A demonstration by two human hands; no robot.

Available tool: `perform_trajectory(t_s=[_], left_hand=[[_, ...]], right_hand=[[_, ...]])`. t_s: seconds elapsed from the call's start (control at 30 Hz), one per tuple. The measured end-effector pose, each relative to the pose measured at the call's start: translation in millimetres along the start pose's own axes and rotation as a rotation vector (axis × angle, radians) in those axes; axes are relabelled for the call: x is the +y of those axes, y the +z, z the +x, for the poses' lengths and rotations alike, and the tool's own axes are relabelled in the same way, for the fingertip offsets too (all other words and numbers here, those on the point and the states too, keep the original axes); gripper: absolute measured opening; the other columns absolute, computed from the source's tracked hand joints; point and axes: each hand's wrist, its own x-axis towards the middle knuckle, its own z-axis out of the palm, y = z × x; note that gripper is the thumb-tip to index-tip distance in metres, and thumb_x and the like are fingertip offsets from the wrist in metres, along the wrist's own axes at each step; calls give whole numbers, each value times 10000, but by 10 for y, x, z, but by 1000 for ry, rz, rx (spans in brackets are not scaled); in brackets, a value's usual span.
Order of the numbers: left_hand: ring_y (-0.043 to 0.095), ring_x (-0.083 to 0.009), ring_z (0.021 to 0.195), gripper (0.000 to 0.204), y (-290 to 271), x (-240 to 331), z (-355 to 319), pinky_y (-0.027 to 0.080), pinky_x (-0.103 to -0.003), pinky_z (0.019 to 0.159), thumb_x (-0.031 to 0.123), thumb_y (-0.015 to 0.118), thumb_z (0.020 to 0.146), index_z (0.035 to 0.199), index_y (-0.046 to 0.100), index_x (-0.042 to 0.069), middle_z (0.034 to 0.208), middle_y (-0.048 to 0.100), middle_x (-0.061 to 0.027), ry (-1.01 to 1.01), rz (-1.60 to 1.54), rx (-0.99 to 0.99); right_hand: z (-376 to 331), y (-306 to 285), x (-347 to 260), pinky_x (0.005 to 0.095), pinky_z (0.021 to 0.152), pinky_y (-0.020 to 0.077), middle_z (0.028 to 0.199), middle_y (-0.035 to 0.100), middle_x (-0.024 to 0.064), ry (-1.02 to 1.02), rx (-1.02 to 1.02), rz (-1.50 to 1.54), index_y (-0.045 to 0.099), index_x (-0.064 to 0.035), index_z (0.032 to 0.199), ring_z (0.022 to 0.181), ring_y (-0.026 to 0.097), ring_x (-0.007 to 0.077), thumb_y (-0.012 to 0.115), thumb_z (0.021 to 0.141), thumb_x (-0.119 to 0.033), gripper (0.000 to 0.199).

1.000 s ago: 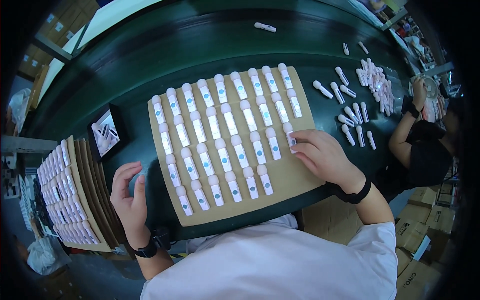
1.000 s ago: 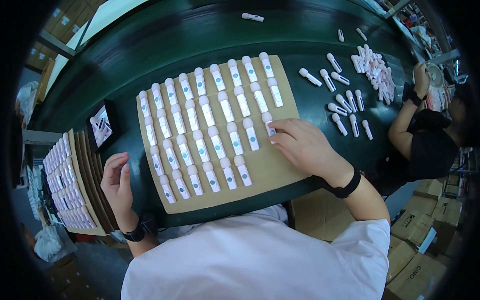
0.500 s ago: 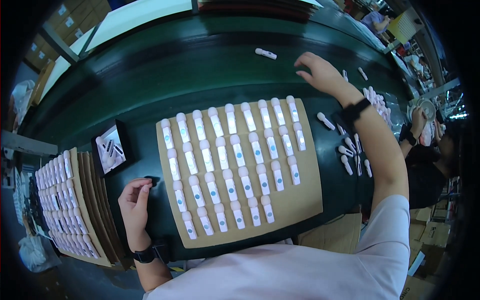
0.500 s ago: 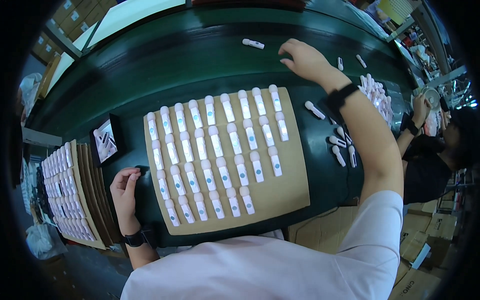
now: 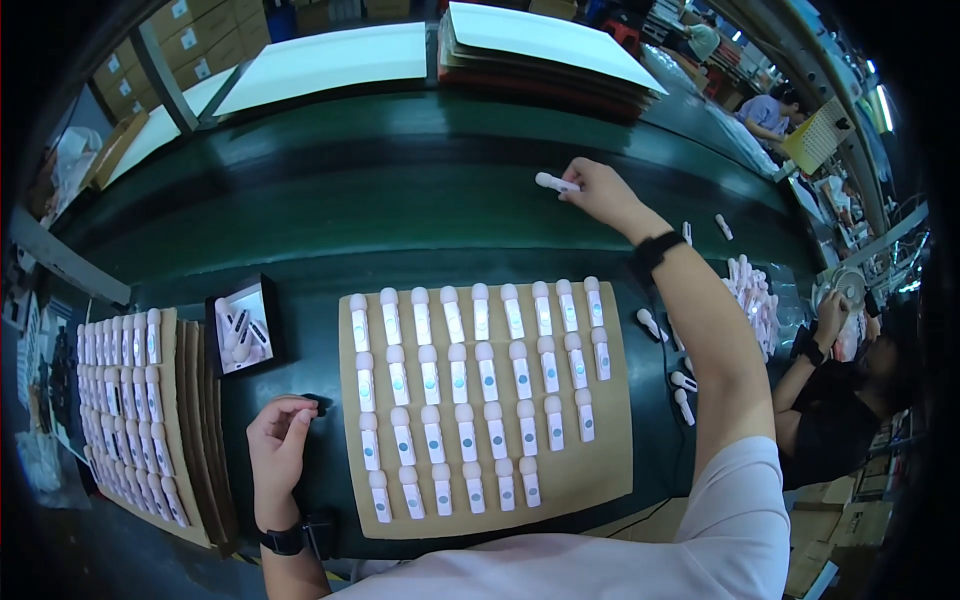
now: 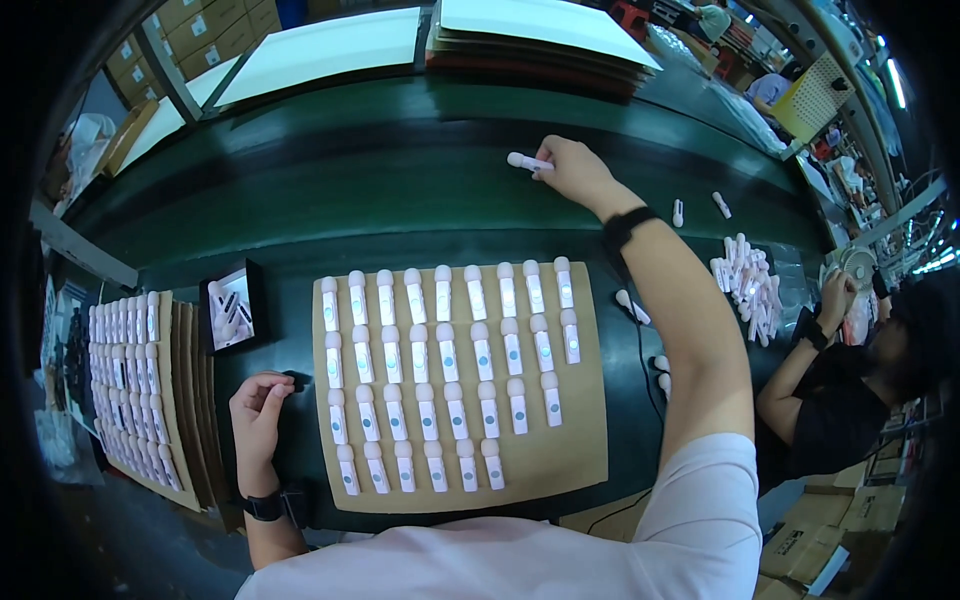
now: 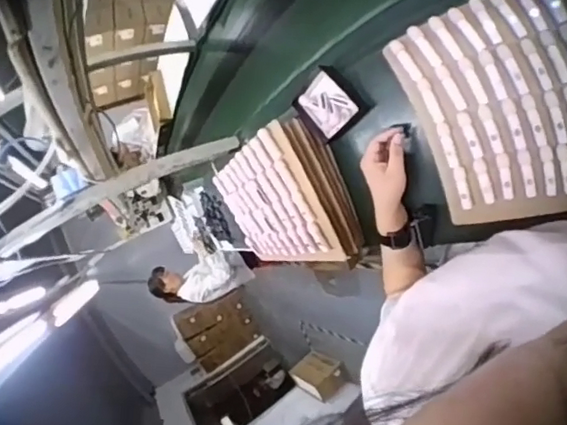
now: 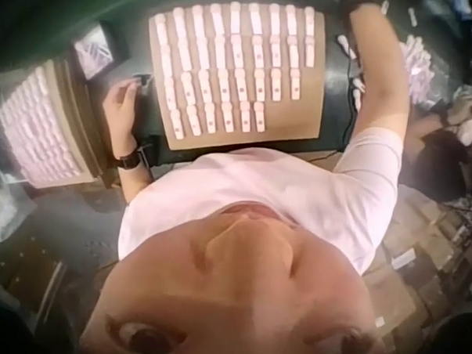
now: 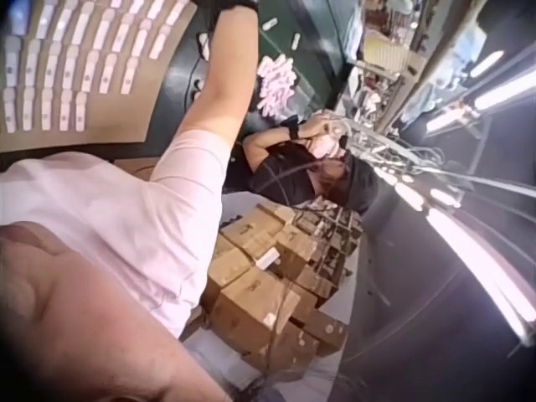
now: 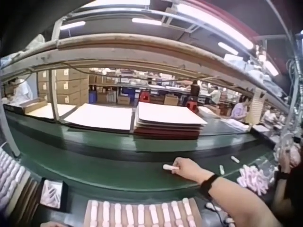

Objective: The person picks up a microphone and a receiver, aligns them, and presses them together by hand. They place the assembled device onto a cardboard sheet and repeat the process for the remaining units.

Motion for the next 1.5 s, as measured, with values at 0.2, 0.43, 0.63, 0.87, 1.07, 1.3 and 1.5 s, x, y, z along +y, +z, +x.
perform_trajectory(t_s=[0.2, 0.43, 0.63, 0.87, 1.07, 1.3, 1.5], left_hand=[[620, -182, 873, 83, 93, 381, -240, 479, -287, 805, 7, 603, 869, 934, 640, -30, 945, 650, -116, 241, 64, 2], [628, -264, 880, 143, 435, 1001, -548, 485, -334, 779, 24, 675, 773, 910, 661, -14, 1001, 654, -153, 582, 91, -355], [639, -279, 893, 254, 911, 1109, -654, 495, -339, 765, 23, 737, 741, 982, 661, 0, 1024, 658, -152, 654, 114, -543], [646, -264, 840, 278, 915, 904, -740, 504, -337, 732, 50, 757, 759, 1009, 652, -10, 953, 670, -138, 658, 113, -463], [646, -250, 811, 298, 878, 976, -767, 503, -319, 712, 71, 782, 748, 997, 646, -20, 907, 670, -135, 570, 107, -503], [644, -251, 820, 287, 927, 941, -749, 504, -327, 724, 71, 786, 744, 977, 645, -17, 899, 666, -141, 594, 91, -494], [644, -260, 824, 262, 963, 934, -730, 513, -347, 760, 35, 766, 745, 972, 645, -17, 897, 665, -141, 652, 87, -472]], right_hand=[[-1371, -505, -539, 246, 732, 481, 890, 638, 39, 39, 42, 711, 605, -9, 1019, 792, 588, 96, 703, 830, -85, 227], [-2988, -502, -1439, 306, 722, 487, 881, 648, 125, -166, 87, 734, 630, -4, 992, 799, 629, 225, 678, 789, -1, 209], [-3232, -171, -2012, 318, 693, 475, 876, 653, 126, -174, 185, 1011, 643, 4, 970, 766, 615, 243, 692, 761, 14, 215], [-3179, 18, -2044, 310, 689, 445, 911, 642, 110, -292, 204, 1021, 630, 6, 986, 765, 581, 211, 676, 785, 30, 207], [-3128, 54, -2090, 339, 630, 448, 850, 638, 86, -410, 303, 928, 661, -42, 971, 712, 578, 251, 704, 769, 31, 219], [-3121, 69, -2108, 344, 619, 444, 840, 633, 87, -421, 334, 910, 641, -40, 1020, 702, 576, 258, 735, 724, 35, 320], [-3139, 102, -2044, 342, 669, 458, 891, 641, 120, -434, 319, 907, 622, 22, 1015, 746, 587, 262, 731, 713, 17, 321]])
